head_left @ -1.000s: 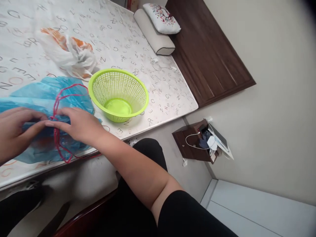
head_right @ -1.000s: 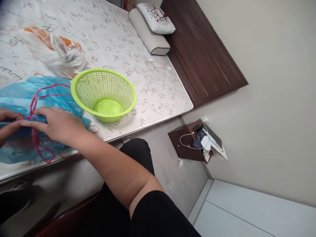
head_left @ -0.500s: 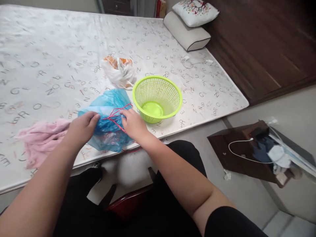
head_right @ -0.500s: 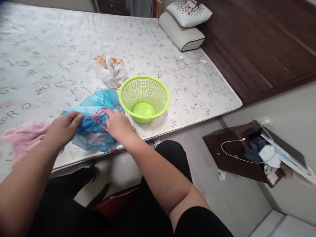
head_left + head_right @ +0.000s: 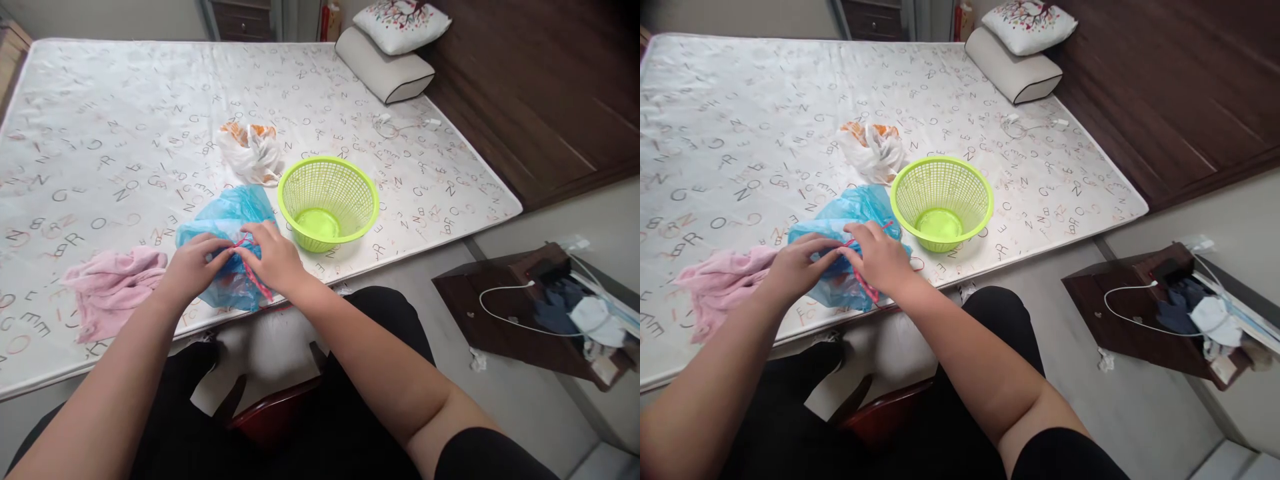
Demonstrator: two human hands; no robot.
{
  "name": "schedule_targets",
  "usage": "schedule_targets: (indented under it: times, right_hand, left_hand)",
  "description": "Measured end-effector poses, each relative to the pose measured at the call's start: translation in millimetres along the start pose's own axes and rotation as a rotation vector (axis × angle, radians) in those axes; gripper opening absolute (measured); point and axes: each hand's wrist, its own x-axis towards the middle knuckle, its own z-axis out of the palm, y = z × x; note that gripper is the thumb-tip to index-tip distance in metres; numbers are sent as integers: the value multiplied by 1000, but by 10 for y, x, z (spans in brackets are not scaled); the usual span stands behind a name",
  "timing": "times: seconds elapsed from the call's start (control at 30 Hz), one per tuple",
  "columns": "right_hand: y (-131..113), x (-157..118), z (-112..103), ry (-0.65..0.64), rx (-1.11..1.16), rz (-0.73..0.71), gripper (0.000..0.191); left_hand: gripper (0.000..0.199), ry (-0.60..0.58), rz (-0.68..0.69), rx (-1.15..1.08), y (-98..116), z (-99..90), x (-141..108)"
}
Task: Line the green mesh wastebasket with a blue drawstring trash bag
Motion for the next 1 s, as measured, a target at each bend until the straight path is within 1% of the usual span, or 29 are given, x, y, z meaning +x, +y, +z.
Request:
schedule_targets:
  times: [0.1, 0.17, 0.23, 0.37, 0.4, 0.53, 0.67, 0.73, 0.87, 1.0]
  right_hand:
    - [67, 33, 55, -58, 22, 2, 32]
    - [99, 61, 68, -118, 52, 21, 22]
    - [101, 83, 56, -165, 80, 49, 18]
    - [60, 91, 24, -158, 94, 103, 18]
    - [54, 88, 27, -151, 89, 113, 18]
    - [72, 75, 68, -135, 72, 146, 16]
    - [97, 67, 85, -113, 92, 149, 16]
    - [104, 70, 82, -94, 112, 145, 14]
    - [132, 95, 93, -42, 152, 117, 10]
    - [166, 107, 93, -63, 146, 71, 11]
  left_hand:
    - [20, 14, 54, -25, 57, 12, -24]
    - [19, 24, 68, -42, 90, 7, -38]
    - [18, 52, 66, -52, 112, -4, -50]
    - [16, 120, 54, -24, 119, -2, -56]
    - [17, 109, 42, -11, 113, 11, -53]
    - [19, -3, -61, 30, 80, 95, -26]
    - [19, -12, -118, 80, 71, 140, -12]
    - [23, -34, -111, 96, 74, 137, -17]
    - [32, -84, -11, 90, 70, 129, -32]
    - [30, -113, -41, 119, 55, 146, -26]
